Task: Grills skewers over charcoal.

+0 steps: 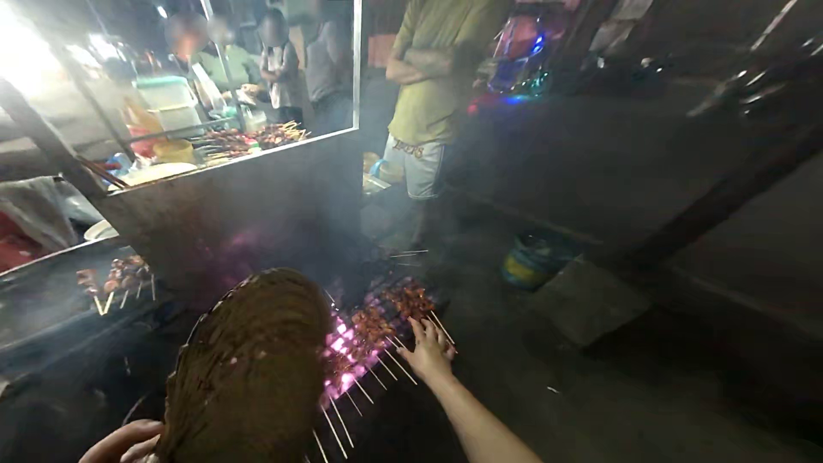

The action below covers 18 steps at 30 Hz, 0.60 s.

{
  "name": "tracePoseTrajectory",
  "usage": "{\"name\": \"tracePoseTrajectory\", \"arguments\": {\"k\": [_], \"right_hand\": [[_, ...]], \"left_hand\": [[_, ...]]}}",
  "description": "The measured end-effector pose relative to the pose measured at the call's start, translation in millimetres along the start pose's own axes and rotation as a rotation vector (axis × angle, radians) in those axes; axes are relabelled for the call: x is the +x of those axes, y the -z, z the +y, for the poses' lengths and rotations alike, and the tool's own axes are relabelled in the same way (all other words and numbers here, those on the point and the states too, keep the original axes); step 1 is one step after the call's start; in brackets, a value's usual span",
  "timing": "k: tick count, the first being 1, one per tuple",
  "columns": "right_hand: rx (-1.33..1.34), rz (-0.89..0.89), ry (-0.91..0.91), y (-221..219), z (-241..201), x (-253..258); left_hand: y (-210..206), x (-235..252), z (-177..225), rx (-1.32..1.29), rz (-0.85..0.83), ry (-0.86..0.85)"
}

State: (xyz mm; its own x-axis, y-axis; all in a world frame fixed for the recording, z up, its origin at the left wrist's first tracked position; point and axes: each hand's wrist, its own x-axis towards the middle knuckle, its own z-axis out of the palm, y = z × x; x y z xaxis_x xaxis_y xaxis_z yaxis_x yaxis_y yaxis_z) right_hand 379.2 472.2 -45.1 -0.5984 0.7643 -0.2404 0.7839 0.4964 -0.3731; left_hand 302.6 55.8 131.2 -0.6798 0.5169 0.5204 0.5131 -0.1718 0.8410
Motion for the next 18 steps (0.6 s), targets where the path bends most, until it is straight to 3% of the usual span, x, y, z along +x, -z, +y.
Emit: {"name": "tracePoseTrajectory", "arguments": {"k": [5,7,10,15,18], "right_hand": [[0.017,0.009,-0.012,-1.6,-3.2,-2.6],[0.015,-0.024,0.007,2.1,-8.7,-7.5],[-0.010,-0.060,0.039,-0.2,-11.6,-12.3],[-0.008,-0.040,0.035,-2.2,-13.9,-17.8],[-0.020,-0.064,0.083,-4.2,-23.5,-27.9]], "left_hand": [[7.6,-1.8,-20.3,0.068,0.120,-0.114],[5.1,-6.6,-13.1,0.166,0.079,-0.088],[6.3,-7.8,-0.3,-0.036,-0.010,0.018],[10.2,-10.3,-13.1,0.058,0.118,-0.074],[4.0,-14.3,1.4,0.091,0.078,-0.045]]}}
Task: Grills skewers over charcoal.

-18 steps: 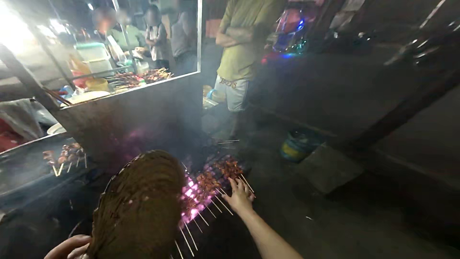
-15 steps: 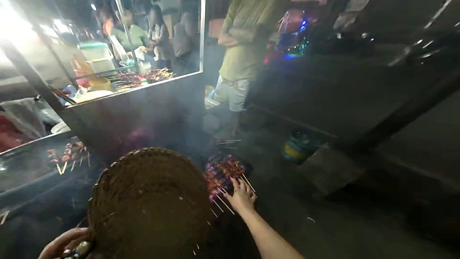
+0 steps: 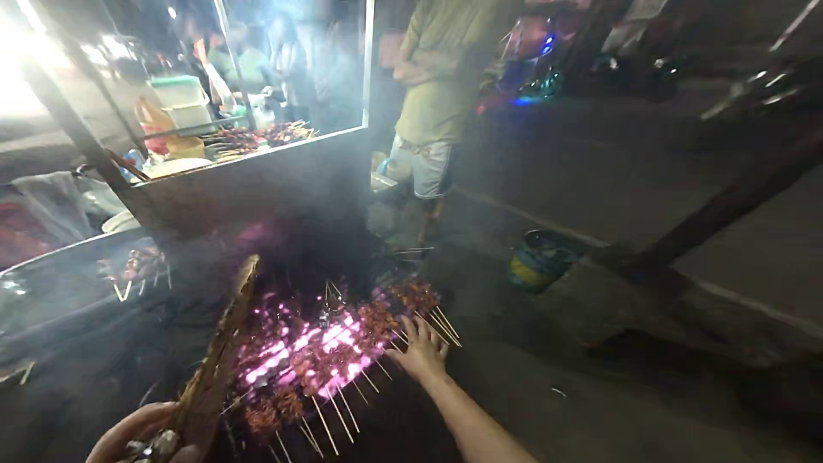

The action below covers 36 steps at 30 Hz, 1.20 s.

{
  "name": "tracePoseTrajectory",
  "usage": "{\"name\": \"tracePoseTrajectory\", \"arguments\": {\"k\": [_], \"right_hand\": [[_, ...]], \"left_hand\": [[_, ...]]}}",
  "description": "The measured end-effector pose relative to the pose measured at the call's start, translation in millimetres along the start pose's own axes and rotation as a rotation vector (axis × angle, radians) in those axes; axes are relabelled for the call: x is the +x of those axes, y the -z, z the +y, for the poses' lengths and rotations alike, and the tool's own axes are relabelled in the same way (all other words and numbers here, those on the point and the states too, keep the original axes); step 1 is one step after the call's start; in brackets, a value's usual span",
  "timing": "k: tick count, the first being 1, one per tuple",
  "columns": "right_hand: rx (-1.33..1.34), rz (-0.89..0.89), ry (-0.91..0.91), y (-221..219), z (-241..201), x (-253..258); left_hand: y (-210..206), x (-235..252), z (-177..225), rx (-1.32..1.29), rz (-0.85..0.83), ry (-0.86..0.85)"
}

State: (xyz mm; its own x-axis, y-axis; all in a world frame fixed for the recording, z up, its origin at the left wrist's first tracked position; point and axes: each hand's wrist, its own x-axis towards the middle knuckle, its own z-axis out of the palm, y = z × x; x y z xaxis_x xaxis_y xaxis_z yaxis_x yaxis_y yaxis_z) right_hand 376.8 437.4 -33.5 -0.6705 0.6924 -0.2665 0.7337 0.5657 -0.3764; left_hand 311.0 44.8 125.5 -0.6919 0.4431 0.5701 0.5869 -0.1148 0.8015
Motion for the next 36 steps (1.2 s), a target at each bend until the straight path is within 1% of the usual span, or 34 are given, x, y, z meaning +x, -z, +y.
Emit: {"name": "tracePoseTrajectory", "arguments": {"k": [1,3,5,7,8,9,11,13,15,17,18,19,22,24,26,27,28,31,32,33,34,36], "right_hand": [[-0.013,-0.004,0.023,-3.9,-3.1,-3.8],[-0.026,-0.011,0.057,-12.1,-8.2,-9.1],[-0.049,-0.020,0.063,-17.4,-10.9,-12.0],[-0.055,-0.002,0.058,-20.1,-12.0,-14.3],[-0.054,0.003,0.056,-20.3,-14.3,-16.0],[-0.051,0.002,0.057,-20.0,-18.0,-18.5],[-0.047,-0.014,0.082,-20.4,-28.3,-28.4],[-0.025,-0.041,0.137,-20.3,-42.1,-45.9],[-0.052,-0.066,0.152,-30.8,-50.1,-52.3],[-0.092,-0.053,0.167,-47.8,-48.1,-51.2],[-0.111,-0.042,0.167,-52.6,-47.1,-52.0],[-0.117,-0.037,0.158,-54.9,-46.6,-53.0],[-0.078,-0.023,0.148,-50.5,-51.1,-66.3],[-0.034,-0.043,0.163,-44.3,-61.2,-80.5],[-0.080,-0.032,0.166,-61.1,-63.1,-76.1],[-0.079,-0.019,0.173,-66.6,-65.5,-76.6],[-0.087,-0.020,0.171,-69.2,-68.9,-77.9],[-0.076,-0.037,0.140,-74.6,-68.2,-81.9],[-0.023,-0.006,0.142,-79.1,-63.1,-83.5],[0.070,0.058,0.165,-86.9,-55.4,-84.0],[0.096,0.090,0.167,-87.1,-55.8,-84.8],[-0.055,-0.016,0.097,-68.7,-74.4,-89.8]], "left_hand": [[0.9,0.9,5.5,-0.048,-0.026,0.029],[6.4,3.5,4.7,-0.112,-0.049,0.026],[11.7,2.4,-3.2,-0.133,0.011,0.024],[12.2,-4.3,-8.5,-0.088,0.052,0.002],[11.7,-8.8,-7.8,-0.004,0.046,-0.016],[10.1,-11.6,-3.4,0.031,0.025,0.005],[8.0,-12.5,7.3,-0.049,0.005,0.083],[12.4,-12.3,6.7,-0.087,-0.019,0.095],[16.3,-14.1,-4.1,-0.024,0.044,0.045],[16.9,-20.3,-10.3,0.010,0.124,0.027],[17.0,-23.0,-8.5,0.063,0.112,0.015],[16.6,-24.5,-4.0,0.039,0.094,0.035],[21.1,-23.0,10.5,-0.130,0.016,0.151],[24.0,-24.4,2.3,-0.105,0.075,0.131],[25.2,-28.4,-14.5,-0.065,0.148,0.054],[25.8,-32.2,-19.6,0.000,0.135,0.001],[26.2,-34.9,-19.8,0.040,0.103,-0.009],[31.4,-35.2,-3.7,-0.148,-0.022,0.125],[36.5,-34.0,-2.2,-0.211,-0.048,0.157],[41.3,-33.4,-5.6,-0.228,-0.037,0.156],[46.5,-33.7,-14.4,-0.209,-0.006,0.118],[55.4,-35.9,-34.5,-0.145,0.097,0.010]]}}
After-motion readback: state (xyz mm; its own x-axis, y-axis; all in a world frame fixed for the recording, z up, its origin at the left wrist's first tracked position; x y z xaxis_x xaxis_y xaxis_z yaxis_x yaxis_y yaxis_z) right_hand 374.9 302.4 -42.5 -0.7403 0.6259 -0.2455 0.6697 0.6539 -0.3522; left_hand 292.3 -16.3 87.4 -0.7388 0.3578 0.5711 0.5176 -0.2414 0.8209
